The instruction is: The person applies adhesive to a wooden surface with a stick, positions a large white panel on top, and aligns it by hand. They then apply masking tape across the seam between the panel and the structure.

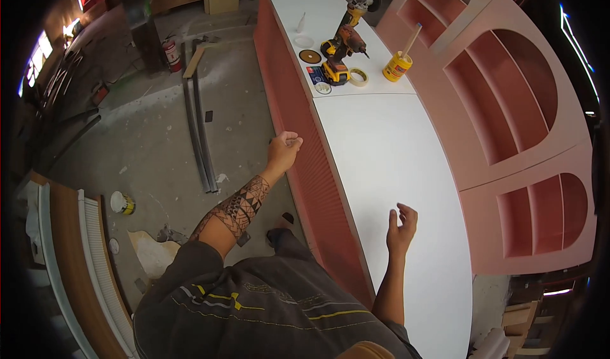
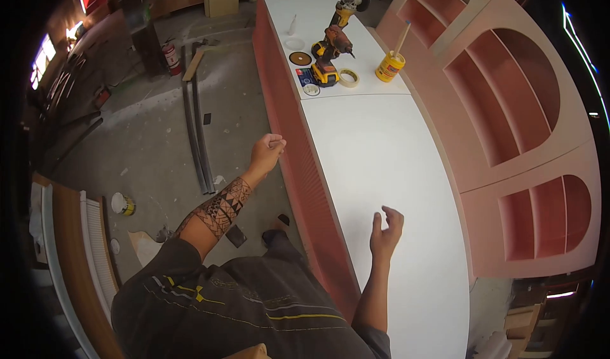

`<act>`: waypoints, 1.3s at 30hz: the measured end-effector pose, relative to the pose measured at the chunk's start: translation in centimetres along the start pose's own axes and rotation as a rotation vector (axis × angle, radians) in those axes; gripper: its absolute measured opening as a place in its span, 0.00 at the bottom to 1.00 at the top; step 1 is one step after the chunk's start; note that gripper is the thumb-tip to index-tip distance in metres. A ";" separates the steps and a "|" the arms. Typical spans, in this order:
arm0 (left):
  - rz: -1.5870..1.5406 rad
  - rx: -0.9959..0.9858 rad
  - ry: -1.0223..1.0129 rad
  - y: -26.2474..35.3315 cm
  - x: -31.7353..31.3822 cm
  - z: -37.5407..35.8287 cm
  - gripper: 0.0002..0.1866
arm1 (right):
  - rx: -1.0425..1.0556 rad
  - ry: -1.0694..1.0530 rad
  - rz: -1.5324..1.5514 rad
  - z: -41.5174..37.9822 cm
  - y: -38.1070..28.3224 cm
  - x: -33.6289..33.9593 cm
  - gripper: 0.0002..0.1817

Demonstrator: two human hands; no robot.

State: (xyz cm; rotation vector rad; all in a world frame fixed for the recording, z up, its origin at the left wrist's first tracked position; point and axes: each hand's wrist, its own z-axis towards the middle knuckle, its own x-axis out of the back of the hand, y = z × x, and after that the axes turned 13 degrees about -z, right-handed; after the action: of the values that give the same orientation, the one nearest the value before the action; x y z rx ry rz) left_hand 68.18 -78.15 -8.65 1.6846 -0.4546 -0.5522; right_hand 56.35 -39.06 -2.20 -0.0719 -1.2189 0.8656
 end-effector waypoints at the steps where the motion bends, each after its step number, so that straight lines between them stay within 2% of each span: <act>1: -0.014 0.037 -0.018 -0.2 -0.7 1.7 0.24 | 0.054 -0.044 0.005 2.9 -0.8 -2.2 0.15; 4: 0.070 0.000 0.031 -0.7 -2.9 6.9 0.26 | 0.256 -0.109 0.037 12.3 -3.6 -10.0 0.17; 7: 0.148 0.015 0.040 -1.9 -4.5 11.2 0.28 | 0.366 -0.187 0.060 19.1 -6.5 -18.3 0.22; 10: 0.148 0.040 0.060 -2.6 -5.6 14.2 0.29 | 0.452 -0.217 0.014 23.4 -9.6 -24.2 0.27; 14: 0.113 0.082 0.086 -2.7 -6.1 16.1 0.29 | 0.502 -0.233 -0.056 25.5 -11.6 -29.2 0.28; 17: 0.002 0.155 0.068 -1.6 -6.3 16.5 0.28 | 0.449 -0.276 -0.091 24.7 -12.3 -30.2 0.27; 19: -0.137 0.138 0.040 -2.4 -6.4 17.0 0.22 | 0.417 -0.262 -0.155 24.2 -12.6 -30.4 0.27; 25: -0.256 0.235 -0.062 -3.3 -5.6 18.5 0.23 | 0.363 -0.288 -0.260 24.1 -13.7 -30.1 0.26; 35: -0.243 0.237 -0.186 -1.6 -4.5 19.7 0.20 | 0.330 -0.329 -0.377 24.1 -16.0 -30.2 0.27; 37: -0.128 0.256 -0.225 -1.3 -4.3 19.7 0.21 | 0.320 -0.339 -0.391 24.1 -16.2 -30.4 0.27; 39: -0.146 0.235 -0.234 -1.7 -4.3 19.8 0.20 | 0.319 -0.337 -0.401 24.0 -16.3 -30.5 0.28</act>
State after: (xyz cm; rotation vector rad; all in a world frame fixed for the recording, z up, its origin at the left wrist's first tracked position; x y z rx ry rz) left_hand 53.07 -91.09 -12.63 1.8961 -0.5857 -0.8353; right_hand 42.73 -78.32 -9.09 0.5783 -1.3301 0.7227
